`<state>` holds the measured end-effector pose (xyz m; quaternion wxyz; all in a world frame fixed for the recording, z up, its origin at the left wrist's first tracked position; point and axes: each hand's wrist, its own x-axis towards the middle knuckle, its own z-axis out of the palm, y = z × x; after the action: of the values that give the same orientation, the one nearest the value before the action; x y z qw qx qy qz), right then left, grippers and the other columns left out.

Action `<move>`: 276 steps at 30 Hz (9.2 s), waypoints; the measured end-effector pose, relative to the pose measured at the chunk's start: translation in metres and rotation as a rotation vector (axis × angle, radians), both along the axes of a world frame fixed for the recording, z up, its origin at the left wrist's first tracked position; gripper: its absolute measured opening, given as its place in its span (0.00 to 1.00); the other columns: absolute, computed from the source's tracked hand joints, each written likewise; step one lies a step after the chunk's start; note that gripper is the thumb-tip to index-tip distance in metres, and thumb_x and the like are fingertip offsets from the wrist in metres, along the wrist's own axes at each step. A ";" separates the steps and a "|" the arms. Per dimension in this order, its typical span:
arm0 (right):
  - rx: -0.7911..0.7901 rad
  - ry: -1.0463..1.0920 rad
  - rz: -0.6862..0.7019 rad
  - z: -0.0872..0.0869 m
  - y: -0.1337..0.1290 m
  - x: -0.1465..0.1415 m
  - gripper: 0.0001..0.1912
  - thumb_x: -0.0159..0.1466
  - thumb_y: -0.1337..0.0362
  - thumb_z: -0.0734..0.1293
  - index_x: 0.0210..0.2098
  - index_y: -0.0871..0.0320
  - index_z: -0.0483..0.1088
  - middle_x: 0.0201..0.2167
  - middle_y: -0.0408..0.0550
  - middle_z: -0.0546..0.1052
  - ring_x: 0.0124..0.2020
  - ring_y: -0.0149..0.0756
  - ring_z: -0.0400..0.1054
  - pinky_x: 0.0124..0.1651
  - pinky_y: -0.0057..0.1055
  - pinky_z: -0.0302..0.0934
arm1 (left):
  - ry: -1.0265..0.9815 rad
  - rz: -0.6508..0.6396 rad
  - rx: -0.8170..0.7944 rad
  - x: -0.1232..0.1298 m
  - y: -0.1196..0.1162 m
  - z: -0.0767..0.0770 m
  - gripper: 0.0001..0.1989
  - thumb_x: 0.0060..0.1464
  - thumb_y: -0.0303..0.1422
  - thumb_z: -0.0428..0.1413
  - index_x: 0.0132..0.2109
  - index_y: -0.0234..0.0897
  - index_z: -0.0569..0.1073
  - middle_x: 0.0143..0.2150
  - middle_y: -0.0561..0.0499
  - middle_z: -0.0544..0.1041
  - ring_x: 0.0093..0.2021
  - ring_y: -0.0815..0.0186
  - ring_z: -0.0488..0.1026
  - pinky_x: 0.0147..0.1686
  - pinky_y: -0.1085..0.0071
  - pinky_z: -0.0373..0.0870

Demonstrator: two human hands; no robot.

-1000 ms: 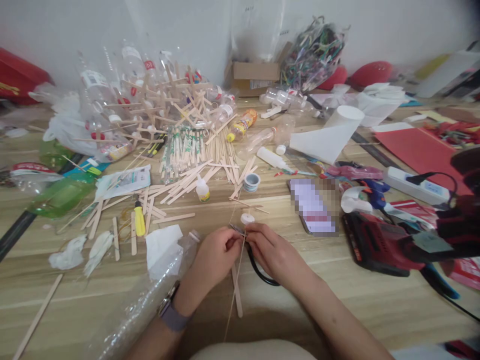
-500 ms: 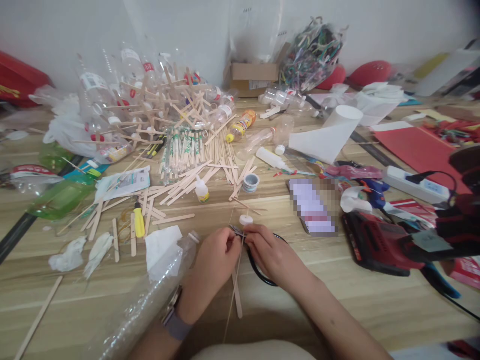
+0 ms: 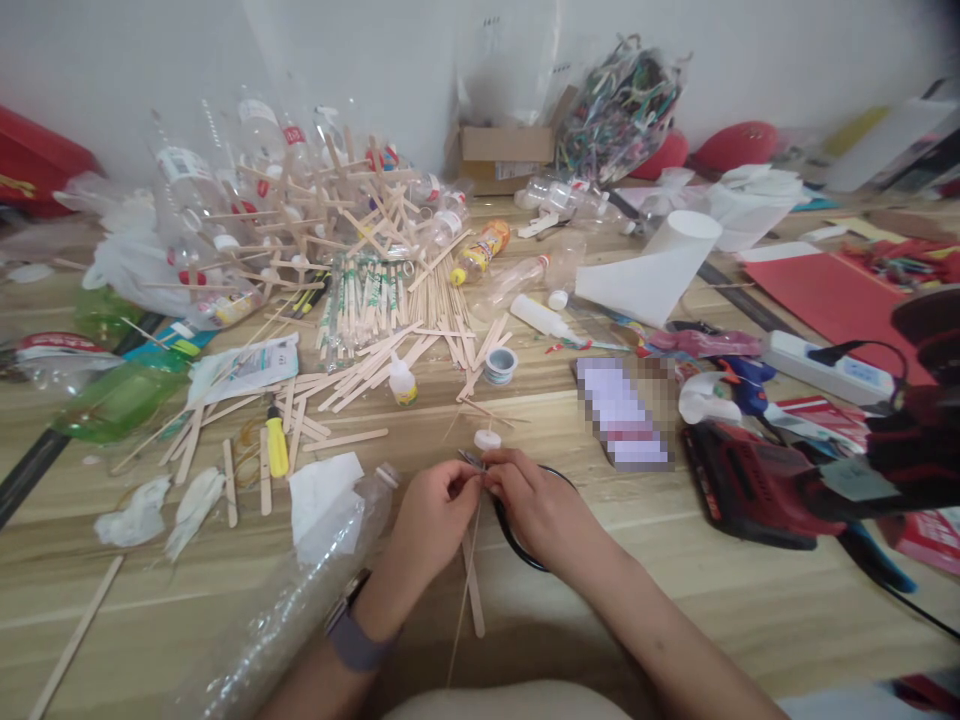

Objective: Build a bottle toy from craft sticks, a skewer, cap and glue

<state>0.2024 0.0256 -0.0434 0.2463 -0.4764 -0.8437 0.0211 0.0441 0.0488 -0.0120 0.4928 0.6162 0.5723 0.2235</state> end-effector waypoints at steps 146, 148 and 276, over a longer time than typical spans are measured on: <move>-0.486 0.919 0.052 0.018 -0.006 -0.001 0.07 0.62 0.72 0.60 0.30 0.54 0.59 0.39 0.48 0.74 0.26 0.29 0.66 0.28 0.27 0.61 | 0.282 -0.054 0.552 -0.003 -0.006 -0.009 0.09 0.61 0.28 0.47 0.39 0.39 0.72 0.33 0.49 0.80 0.33 0.61 0.76 0.32 0.68 0.67; -0.620 1.095 0.058 0.016 -0.006 -0.004 0.07 0.64 0.69 0.60 0.30 0.55 0.59 0.38 0.47 0.73 0.22 0.26 0.64 0.25 0.26 0.60 | 0.235 -0.070 0.548 -0.002 -0.005 -0.010 0.08 0.60 0.28 0.46 0.36 0.39 0.69 0.34 0.48 0.78 0.36 0.61 0.75 0.36 0.67 0.68; -0.564 0.942 -0.243 -0.008 -0.002 -0.012 0.09 0.62 0.60 0.65 0.36 0.53 0.59 0.23 0.42 0.76 0.23 0.36 0.74 0.23 0.29 0.68 | 0.444 -0.249 0.419 0.004 -0.011 -0.007 0.10 0.60 0.23 0.50 0.33 0.36 0.73 0.35 0.48 0.75 0.36 0.62 0.72 0.35 0.68 0.67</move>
<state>0.1909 0.0233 -0.0516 0.4600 -0.5566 -0.5435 0.4279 0.0478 0.0382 -0.0187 0.2422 0.8032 0.5273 0.1346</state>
